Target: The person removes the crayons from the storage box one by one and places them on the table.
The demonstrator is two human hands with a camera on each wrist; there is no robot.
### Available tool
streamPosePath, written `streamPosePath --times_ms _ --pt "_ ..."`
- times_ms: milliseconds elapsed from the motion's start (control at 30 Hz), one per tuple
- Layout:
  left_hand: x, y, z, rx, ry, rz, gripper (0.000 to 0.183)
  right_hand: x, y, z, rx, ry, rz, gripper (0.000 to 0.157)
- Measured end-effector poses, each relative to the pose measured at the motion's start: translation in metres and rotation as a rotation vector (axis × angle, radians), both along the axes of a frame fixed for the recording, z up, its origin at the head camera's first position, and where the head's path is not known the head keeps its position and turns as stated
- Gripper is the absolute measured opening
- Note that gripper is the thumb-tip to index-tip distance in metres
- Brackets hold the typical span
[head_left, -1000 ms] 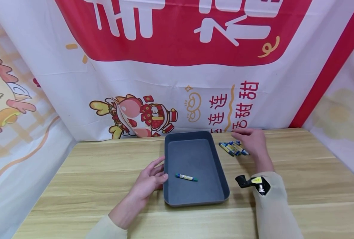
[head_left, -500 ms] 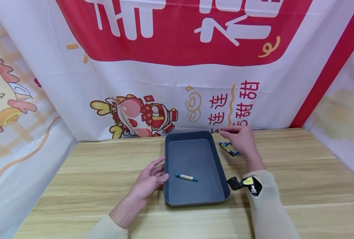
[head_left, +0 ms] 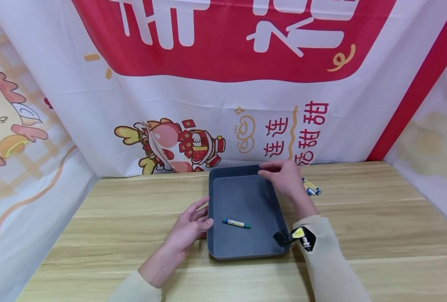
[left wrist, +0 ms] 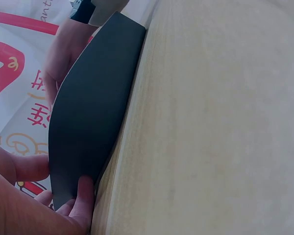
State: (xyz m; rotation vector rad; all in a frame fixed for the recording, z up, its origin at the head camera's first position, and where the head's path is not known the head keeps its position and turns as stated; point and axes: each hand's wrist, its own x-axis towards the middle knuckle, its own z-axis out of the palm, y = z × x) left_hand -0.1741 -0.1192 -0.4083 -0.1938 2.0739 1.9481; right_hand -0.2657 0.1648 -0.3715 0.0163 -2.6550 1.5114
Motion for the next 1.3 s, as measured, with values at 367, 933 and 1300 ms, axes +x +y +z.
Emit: streamPosePath --times_ms 367,933,1300 --pt "0.000 0.000 0.000 -0.003 -0.002 0.000 0.066 0.005 -0.027 -0.003 0.045 0.029 0.068 0.023" --pt "0.000 0.000 0.001 -0.008 0.002 0.006 0.066 0.010 -0.045 -0.006 0.030 0.008 0.176 0.024" --pt "0.000 -0.001 0.001 -0.009 -0.005 -0.002 0.065 0.012 -0.049 -0.003 0.049 -0.021 0.226 0.020"
